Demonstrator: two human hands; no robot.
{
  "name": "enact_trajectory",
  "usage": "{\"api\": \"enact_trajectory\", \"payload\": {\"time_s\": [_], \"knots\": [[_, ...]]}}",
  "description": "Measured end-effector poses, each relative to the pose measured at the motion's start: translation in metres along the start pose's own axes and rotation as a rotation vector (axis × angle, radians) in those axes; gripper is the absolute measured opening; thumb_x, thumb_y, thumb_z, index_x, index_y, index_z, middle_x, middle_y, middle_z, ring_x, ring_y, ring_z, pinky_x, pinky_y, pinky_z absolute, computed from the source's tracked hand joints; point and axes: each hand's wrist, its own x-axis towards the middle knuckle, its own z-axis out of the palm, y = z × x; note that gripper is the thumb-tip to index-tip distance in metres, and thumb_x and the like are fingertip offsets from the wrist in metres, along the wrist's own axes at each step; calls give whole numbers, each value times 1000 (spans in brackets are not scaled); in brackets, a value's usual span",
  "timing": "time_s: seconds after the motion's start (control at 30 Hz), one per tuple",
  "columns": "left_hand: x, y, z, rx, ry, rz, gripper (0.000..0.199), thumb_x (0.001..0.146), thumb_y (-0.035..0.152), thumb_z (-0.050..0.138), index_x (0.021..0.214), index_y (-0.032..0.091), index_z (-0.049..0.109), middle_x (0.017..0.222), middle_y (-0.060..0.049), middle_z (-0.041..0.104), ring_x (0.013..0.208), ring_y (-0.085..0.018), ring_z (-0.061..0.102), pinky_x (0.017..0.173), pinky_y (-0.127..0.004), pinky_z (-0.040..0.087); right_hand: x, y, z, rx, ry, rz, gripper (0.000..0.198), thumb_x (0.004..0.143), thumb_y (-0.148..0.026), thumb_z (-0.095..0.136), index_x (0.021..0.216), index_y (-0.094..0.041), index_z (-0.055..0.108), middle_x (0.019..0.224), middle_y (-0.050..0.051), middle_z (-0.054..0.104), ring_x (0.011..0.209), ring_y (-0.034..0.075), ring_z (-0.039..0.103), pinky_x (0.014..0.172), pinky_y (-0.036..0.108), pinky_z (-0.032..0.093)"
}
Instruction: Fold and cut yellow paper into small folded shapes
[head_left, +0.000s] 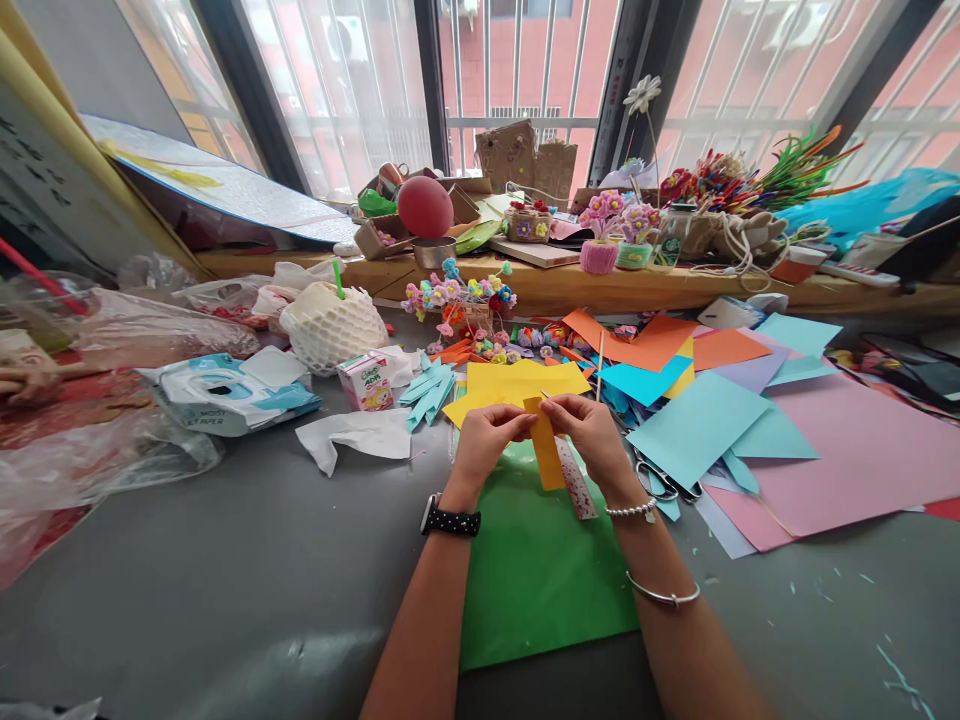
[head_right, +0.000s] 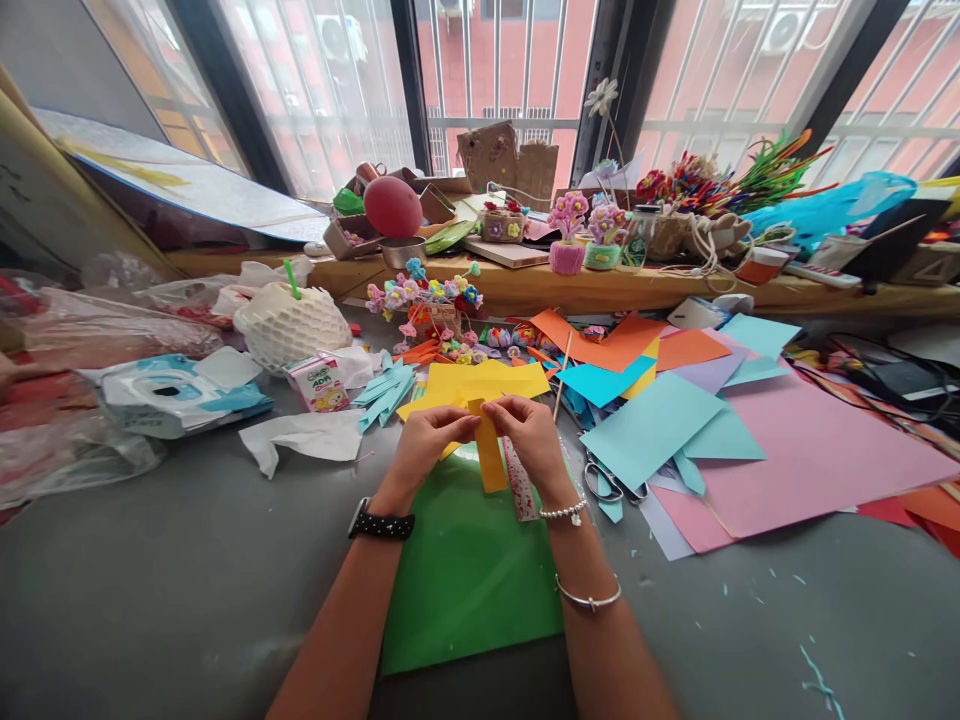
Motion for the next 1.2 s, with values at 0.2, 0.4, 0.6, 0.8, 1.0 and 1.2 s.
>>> {"api": "enact_trajectory", "payload": {"time_s": [0.2,0.4,0.6,0.8,1.0,1.2], "knots": [[-1,2,1,37,-49,22,19,58,31,65,62,13,63,56,-1,61,55,-10,55,55,-21,45,0,1,0,-95,37,-77,27,66,-41,58,70,-14,61,68,4,61,62,14,54,57,25,42],[0,0,0,14,-12,27,19,58,31,65,63,13,60,58,0,59,56,-10,54,56,-21,44,-1,-2,-1,-228,38,-141,26,69,-40,55,65,-15,58,64,2,58,60,13,52,55,24,41],[1,-1,1,-44,20,35,20,58,30,65,63,12,58,58,1,58,57,-10,56,59,-22,44,0,-1,-1,-246,22,-161,23,70,-38,54,71,-15,59,71,4,61,66,15,56,60,26,44],[1,-3,0,52,44,76,22,57,31,66,67,13,59,63,0,60,62,-12,56,61,-24,45,0,-3,-2,-319,11,-174,19,70,-33,53,73,-16,58,75,5,62,69,17,57,61,27,46],[1,-2,-1,82,94,132,21,59,33,64,66,14,61,64,-2,62,63,-13,57,62,-24,45,-1,-5,0,-355,-54,-184,20,71,-35,51,73,-17,59,75,5,62,68,16,57,60,26,45],[1,-1,-1,100,136,183,20,62,32,62,70,14,60,69,-2,62,68,-13,57,63,-23,44,-1,-6,0,-442,-47,-214,18,73,-33,50,72,-17,58,73,5,62,67,15,56,60,26,44]]}}
